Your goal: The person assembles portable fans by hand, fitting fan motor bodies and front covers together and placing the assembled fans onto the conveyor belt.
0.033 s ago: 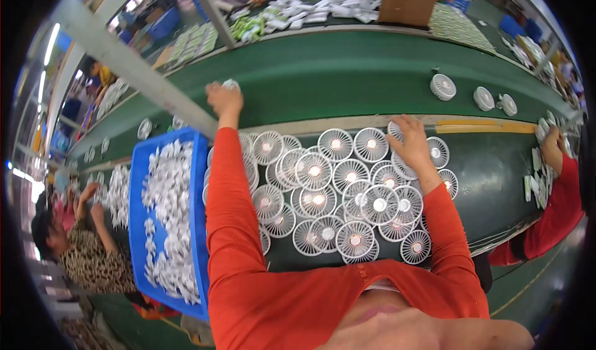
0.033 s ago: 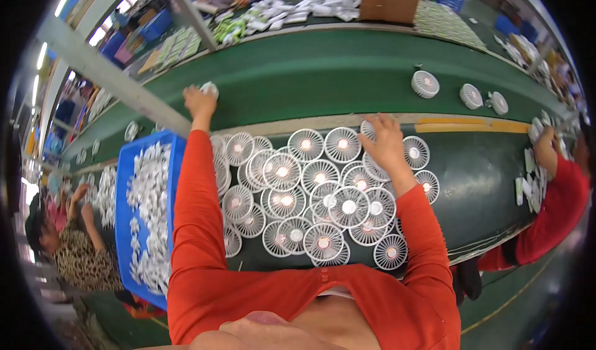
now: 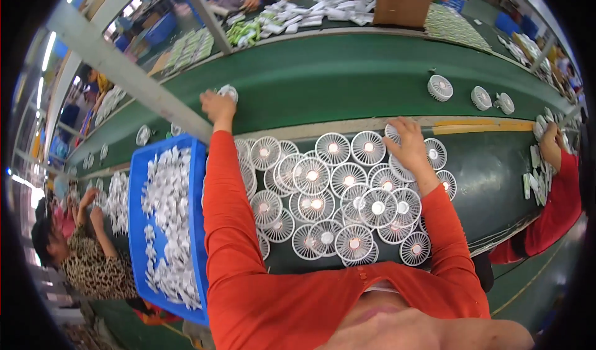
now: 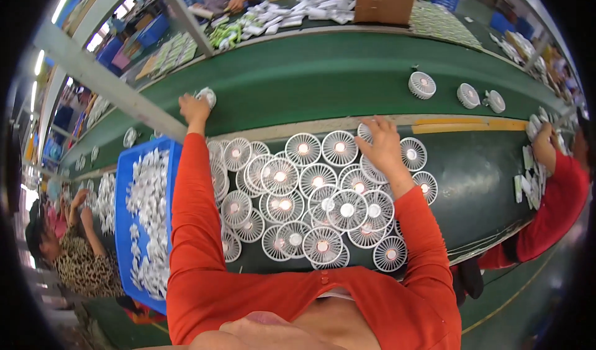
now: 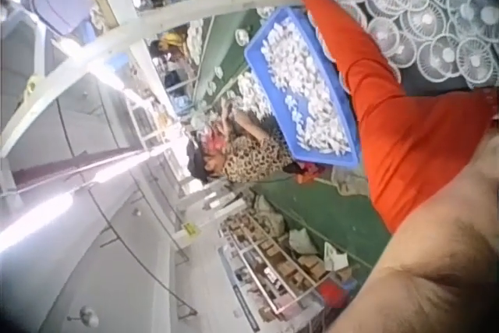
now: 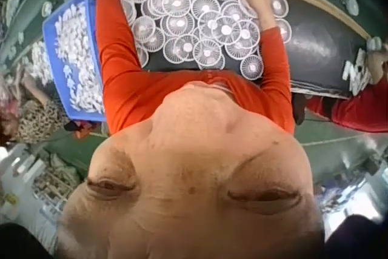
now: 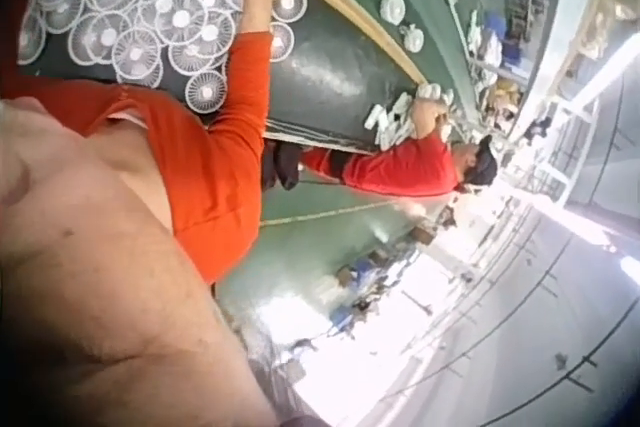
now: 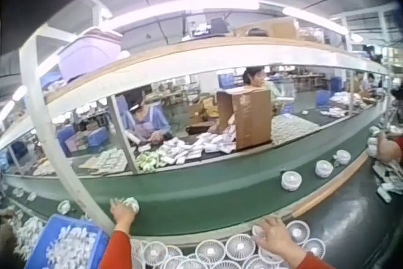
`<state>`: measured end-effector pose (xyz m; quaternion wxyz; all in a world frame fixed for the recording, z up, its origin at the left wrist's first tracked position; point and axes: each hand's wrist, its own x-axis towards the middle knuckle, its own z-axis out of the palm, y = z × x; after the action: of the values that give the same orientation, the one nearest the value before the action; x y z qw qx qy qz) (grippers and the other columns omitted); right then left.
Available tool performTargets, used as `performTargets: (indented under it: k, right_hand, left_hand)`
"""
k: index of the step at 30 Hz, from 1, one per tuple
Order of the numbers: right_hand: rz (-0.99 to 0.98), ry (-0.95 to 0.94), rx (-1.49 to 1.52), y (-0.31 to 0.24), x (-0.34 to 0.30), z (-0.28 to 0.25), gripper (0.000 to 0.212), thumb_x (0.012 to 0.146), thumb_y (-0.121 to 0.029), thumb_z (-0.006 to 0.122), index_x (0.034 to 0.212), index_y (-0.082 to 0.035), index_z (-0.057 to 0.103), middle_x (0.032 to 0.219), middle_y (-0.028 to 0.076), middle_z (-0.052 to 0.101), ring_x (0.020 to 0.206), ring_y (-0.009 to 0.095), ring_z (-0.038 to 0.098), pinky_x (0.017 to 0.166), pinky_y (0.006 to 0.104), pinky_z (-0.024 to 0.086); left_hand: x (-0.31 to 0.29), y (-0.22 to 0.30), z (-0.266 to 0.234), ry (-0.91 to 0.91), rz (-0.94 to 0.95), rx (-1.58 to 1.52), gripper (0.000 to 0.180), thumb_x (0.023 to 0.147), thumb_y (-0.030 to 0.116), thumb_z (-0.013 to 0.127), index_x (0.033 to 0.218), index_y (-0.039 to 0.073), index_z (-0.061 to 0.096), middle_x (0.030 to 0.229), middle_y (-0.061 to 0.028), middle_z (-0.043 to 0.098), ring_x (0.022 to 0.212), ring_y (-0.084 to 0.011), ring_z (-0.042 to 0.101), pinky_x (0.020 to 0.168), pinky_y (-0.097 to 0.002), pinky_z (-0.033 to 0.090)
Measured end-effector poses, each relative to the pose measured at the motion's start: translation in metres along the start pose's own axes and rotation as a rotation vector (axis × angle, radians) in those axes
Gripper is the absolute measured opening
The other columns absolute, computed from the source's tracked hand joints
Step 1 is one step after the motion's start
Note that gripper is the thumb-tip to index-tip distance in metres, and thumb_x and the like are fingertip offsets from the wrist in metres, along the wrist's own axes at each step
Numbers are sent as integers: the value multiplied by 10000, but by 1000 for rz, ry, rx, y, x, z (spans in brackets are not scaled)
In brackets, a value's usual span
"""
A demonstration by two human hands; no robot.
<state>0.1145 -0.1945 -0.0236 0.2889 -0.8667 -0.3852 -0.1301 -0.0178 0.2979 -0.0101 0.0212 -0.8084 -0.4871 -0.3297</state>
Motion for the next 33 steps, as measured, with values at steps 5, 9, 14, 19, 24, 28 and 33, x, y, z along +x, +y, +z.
performTargets:
  k: [5, 9, 14, 19, 24, 28, 33]
  right_hand:
    - [44, 13, -15, 11, -8, -15, 459, 755, -245, 740, 1168, -78, 629, 1265, 216, 534, 1123, 417, 502, 944, 490, 433]
    - [40, 4, 9, -1, -3, -13, 465, 757, -245, 741, 1176, -80, 627, 1276, 208, 530, 1143, 411, 491, 957, 485, 422]
    - [102, -47, -8, 1, -4, -17, 486, 783, -245, 717, 1224, -83, 593, 1322, 222, 504, 1194, 407, 463, 1002, 466, 399]
    - [98, -77, 25, 11, -3, -20, 569, 750, -260, 761, 1247, -57, 573, 1309, 231, 515, 1207, 406, 468, 1010, 470, 395]
    - [-23, -26, 152, -43, 20, -58, 577, 730, -225, 776, 1246, -64, 573, 1288, 204, 530, 1186, 378, 481, 991, 443, 420]
    - [-290, 57, 269, -103, 25, -73, 698, 652, -169, 812, 1291, -91, 540, 1328, 148, 487, 1208, 349, 454, 985, 422, 431]
    - [-452, 62, 231, -123, 22, -59, 748, 576, -239, 852, 1266, -141, 580, 1331, 154, 458, 1195, 383, 439, 985, 484, 415]
  left_hand:
    - [20, -11, 45, -352, -201, -129, 574, 782, 276, 648, 1194, -91, 491, 1217, -296, 556, 1131, -420, 557, 971, -460, 444]
    - [20, -32, 52, -472, -172, -301, 295, 739, 250, 639, 864, -11, 697, 932, -281, 670, 935, -416, 657, 839, -465, 512]
    - [-32, 47, 9, -603, -246, -607, 288, 865, 108, 555, 1118, -23, 509, 985, -236, 670, 817, -347, 700, 624, -406, 593]
    - [-85, 112, -68, -813, -408, -1327, 512, 865, -12, 486, 1362, 6, 360, 1100, -180, 576, 890, -268, 658, 656, -365, 627]
    - [-157, 131, -119, -1019, -405, -1778, 526, 810, -66, 475, 1320, 53, 426, 1246, -113, 540, 1075, -247, 595, 805, -409, 576]
    - [-206, 137, -129, -1154, -453, -1987, 490, 888, 31, 511, 1356, 122, 398, 1248, -75, 546, 1081, -225, 582, 844, -441, 526]
    - [-226, 149, -158, -1185, -405, -2148, 372, 1012, 278, 459, 1355, 138, 425, 1262, -42, 544, 1140, -177, 549, 878, -386, 497]
